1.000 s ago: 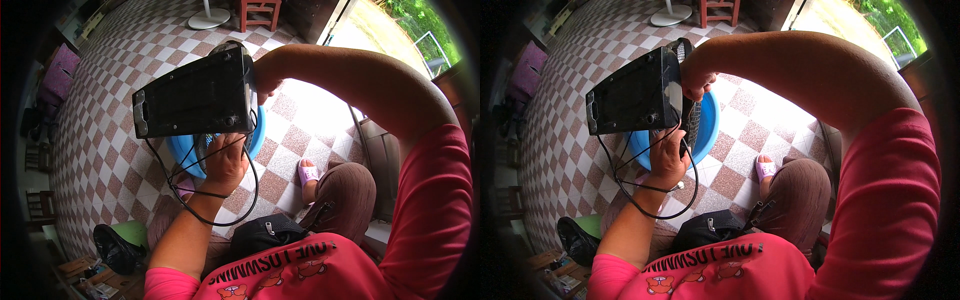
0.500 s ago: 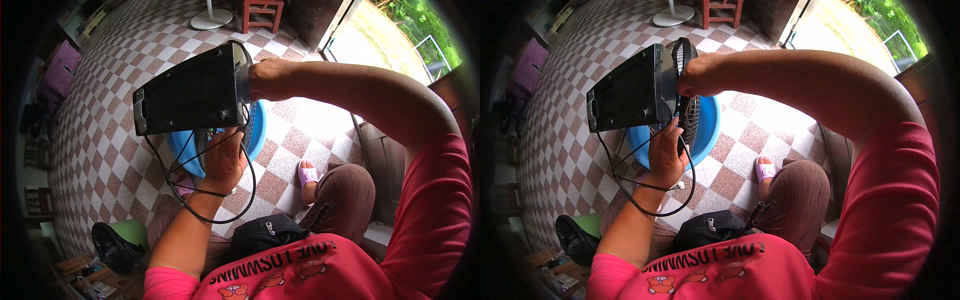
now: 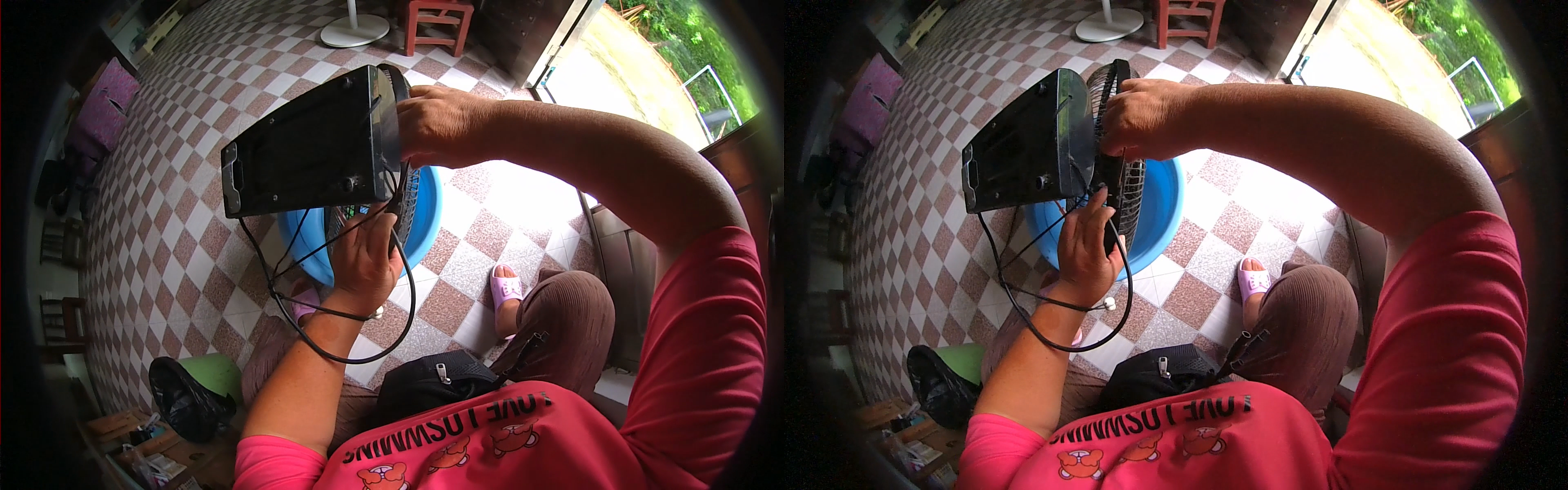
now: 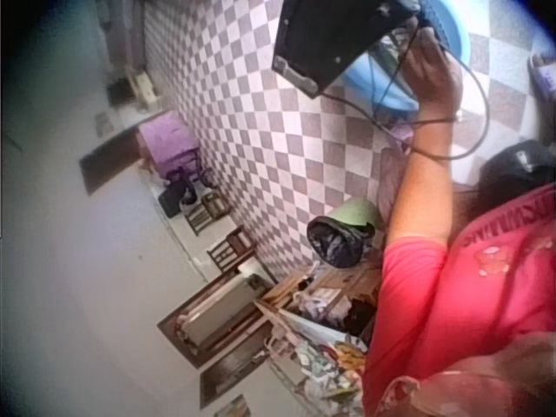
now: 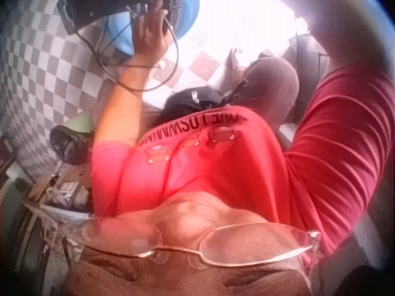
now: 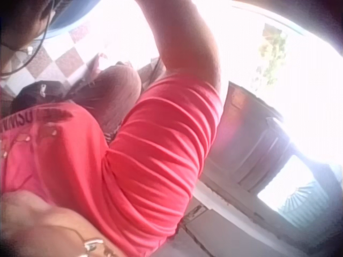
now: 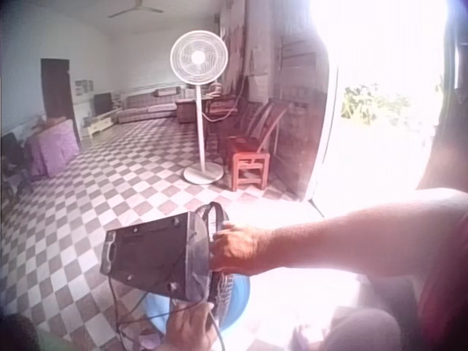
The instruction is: The person uses a screwdriver to remove screws from the base of a fan, pulls the base panel away, and handles a small metal component with a spring.
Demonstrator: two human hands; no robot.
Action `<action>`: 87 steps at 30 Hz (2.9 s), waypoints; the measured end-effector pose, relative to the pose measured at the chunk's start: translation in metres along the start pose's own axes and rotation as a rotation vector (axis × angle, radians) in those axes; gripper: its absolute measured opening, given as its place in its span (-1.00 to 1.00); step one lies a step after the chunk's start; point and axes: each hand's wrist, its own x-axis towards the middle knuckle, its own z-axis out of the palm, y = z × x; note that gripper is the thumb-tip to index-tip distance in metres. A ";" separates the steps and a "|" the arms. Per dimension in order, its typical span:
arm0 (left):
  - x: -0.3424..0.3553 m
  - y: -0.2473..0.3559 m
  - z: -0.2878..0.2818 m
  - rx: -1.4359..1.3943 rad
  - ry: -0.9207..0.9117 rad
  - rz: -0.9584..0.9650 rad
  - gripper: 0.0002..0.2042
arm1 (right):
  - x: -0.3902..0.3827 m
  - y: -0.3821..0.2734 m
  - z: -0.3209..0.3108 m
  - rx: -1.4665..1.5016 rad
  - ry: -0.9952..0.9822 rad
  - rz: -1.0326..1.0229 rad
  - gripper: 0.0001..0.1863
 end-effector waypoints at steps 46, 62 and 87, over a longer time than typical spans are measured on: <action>0.000 0.006 -0.001 -0.089 -0.071 -0.065 -0.42 | 0.028 -0.009 -0.023 -0.128 -0.585 0.200 -0.75; 0.002 0.004 -0.004 -0.104 -0.091 -0.078 -0.44 | 0.016 -0.004 -0.004 -0.154 0.055 -0.108 -0.95; -0.002 0.006 0.001 -0.111 -0.061 -0.057 -0.46 | 0.025 -0.014 -0.019 -0.001 -0.505 0.328 -0.68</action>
